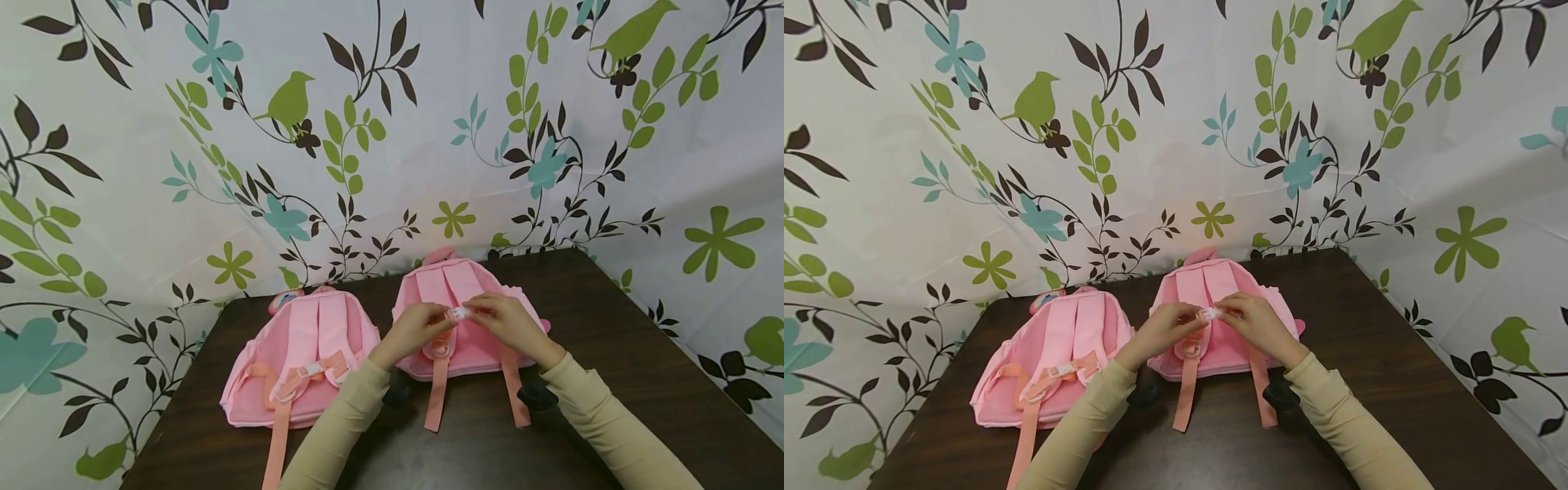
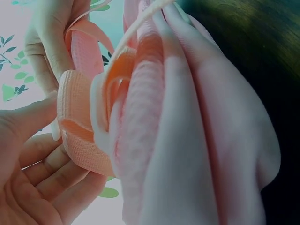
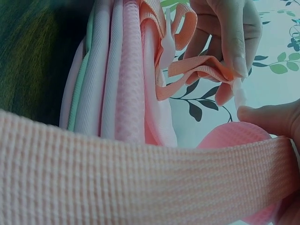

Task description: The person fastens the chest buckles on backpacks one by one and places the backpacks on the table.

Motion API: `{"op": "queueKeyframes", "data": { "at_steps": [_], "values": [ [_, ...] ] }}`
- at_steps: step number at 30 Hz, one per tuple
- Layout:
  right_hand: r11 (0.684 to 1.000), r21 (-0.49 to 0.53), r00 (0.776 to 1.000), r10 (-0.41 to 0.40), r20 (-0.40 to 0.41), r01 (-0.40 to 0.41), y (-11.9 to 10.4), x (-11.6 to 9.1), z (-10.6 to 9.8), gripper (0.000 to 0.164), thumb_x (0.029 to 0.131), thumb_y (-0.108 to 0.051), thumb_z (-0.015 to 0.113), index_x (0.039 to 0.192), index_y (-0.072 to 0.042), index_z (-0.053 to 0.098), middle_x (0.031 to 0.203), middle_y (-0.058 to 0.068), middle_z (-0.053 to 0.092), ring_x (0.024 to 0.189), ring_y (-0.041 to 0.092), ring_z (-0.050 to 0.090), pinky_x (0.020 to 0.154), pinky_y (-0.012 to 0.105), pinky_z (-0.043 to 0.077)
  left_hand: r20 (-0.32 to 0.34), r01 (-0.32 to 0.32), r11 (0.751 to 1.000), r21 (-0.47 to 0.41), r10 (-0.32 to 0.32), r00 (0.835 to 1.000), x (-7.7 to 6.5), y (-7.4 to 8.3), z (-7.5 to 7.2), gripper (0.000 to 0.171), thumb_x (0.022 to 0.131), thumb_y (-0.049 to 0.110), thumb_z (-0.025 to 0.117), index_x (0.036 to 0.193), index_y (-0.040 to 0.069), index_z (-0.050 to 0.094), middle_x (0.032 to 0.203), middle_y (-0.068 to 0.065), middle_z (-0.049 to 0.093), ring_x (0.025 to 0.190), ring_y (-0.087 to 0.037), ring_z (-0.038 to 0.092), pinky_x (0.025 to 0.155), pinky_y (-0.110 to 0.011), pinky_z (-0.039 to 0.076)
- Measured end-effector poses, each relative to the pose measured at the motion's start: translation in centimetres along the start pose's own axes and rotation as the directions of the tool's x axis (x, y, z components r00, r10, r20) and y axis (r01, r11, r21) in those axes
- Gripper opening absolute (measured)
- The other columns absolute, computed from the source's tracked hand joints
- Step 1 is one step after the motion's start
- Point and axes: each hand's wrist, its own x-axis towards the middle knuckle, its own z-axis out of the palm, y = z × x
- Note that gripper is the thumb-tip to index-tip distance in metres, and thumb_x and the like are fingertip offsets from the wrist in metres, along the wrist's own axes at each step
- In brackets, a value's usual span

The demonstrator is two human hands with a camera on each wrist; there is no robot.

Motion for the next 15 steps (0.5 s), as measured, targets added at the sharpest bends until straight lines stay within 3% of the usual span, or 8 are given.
{"op": "queueKeyframes", "data": {
  "at_steps": [11,15],
  "values": [
    [0.999,-0.005,0.998,-0.047,-0.031,0.046,0.72,-0.15,-0.15,0.025,0.085,-0.004,0.08,0.11,-0.001,0.076,0.103,0.01,0.075,0.09,0.024,0.071,0.078,0.043,0.058,0.008,0.027,1.0,0.015,-0.027,1.0,0.44,0.25,0.52,0.02,0.099,0.027,0.067,0.109,0.012,0.075,0.088,0.007,0.068,0.079,-0.007,0.059,0.072,-0.018,0.049],
    [0.998,0.024,0.997,-0.063,-0.038,0.064,0.83,0.11,0.1,0.025,0.085,-0.004,0.08,0.109,-0.001,0.077,0.103,0.008,0.076,0.089,0.021,0.071,0.077,0.041,0.059,0.027,0.039,0.998,0.044,-0.04,0.999,0.44,0.34,0.12,0.019,0.098,0.026,0.067,0.108,0.012,0.075,0.085,0.008,0.066,0.076,-0.007,0.058,0.069,-0.019,0.048]
  ]
}}
